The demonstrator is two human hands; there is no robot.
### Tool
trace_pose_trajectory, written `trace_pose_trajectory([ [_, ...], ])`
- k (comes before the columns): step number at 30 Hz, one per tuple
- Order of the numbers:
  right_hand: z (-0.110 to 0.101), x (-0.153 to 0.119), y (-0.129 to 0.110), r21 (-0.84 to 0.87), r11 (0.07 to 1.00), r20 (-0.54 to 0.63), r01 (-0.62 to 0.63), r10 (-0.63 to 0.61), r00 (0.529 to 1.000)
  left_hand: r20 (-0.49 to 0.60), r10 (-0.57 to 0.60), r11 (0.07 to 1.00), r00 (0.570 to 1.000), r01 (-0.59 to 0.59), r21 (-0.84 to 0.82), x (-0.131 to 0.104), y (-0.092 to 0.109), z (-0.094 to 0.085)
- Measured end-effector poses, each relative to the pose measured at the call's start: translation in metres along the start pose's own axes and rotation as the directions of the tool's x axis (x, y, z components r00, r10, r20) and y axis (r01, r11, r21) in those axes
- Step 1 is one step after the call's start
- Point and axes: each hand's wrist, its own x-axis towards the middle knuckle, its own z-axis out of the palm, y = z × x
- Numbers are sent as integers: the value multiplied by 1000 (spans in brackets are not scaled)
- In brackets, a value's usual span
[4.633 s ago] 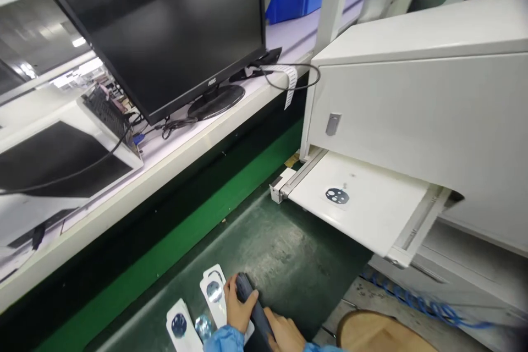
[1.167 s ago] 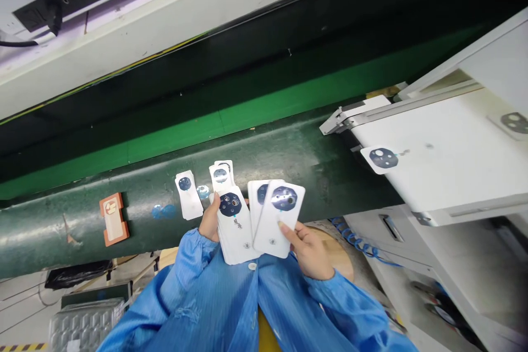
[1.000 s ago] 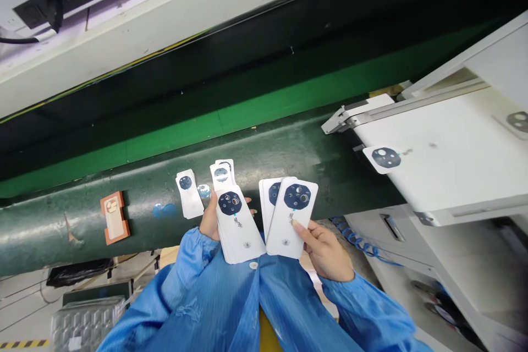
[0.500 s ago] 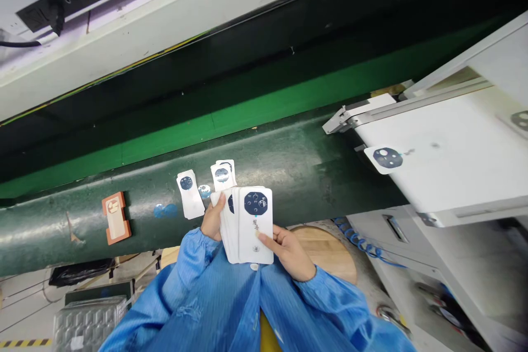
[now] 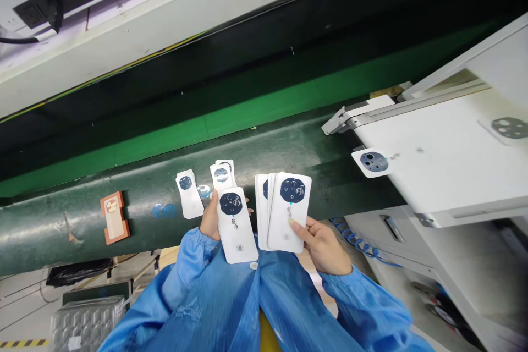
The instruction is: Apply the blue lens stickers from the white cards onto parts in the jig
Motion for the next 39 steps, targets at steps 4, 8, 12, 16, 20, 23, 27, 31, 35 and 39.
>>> trace_pose_trajectory([
  [4,19,5,19,-256,964,169,74,-30,985,36,63,997,997,-61,-56,3,-6,3],
  [8,40,16,41,-549,796,290,256,-107,951,76,83,995,994,-79,-55,6,-10,-2],
  [12,50,27,48,-584,755,405,298,-47,913,200,77,997,977,-72,-32,4,-4,-7],
  [16,55,41,61,-497,827,447,261,-14,895,209,75,993,975,-91,69,13,-5,-18],
  [20,59,65,83,-432,884,441,176,36,897,-83,171,967,982,-152,204,46,-11,-39],
  [23,62,91,91,-495,852,374,168,35,927,-219,286,935,933,-222,276,70,-2,-63],
  [27,71,133,86,-659,733,229,167,-15,973,-373,440,868,817,-280,411,91,19,-94],
  [31,79,159,80,-840,538,68,67,-17,998,-426,506,809,750,-243,535,104,17,-109],
  [35,77,162,78,-924,382,-2,28,-78,997,-393,536,774,747,-250,581,111,-7,-111],
  [39,80,173,81,-948,318,-68,-28,-116,991,-377,537,779,755,-271,565,113,-21,-109],
])
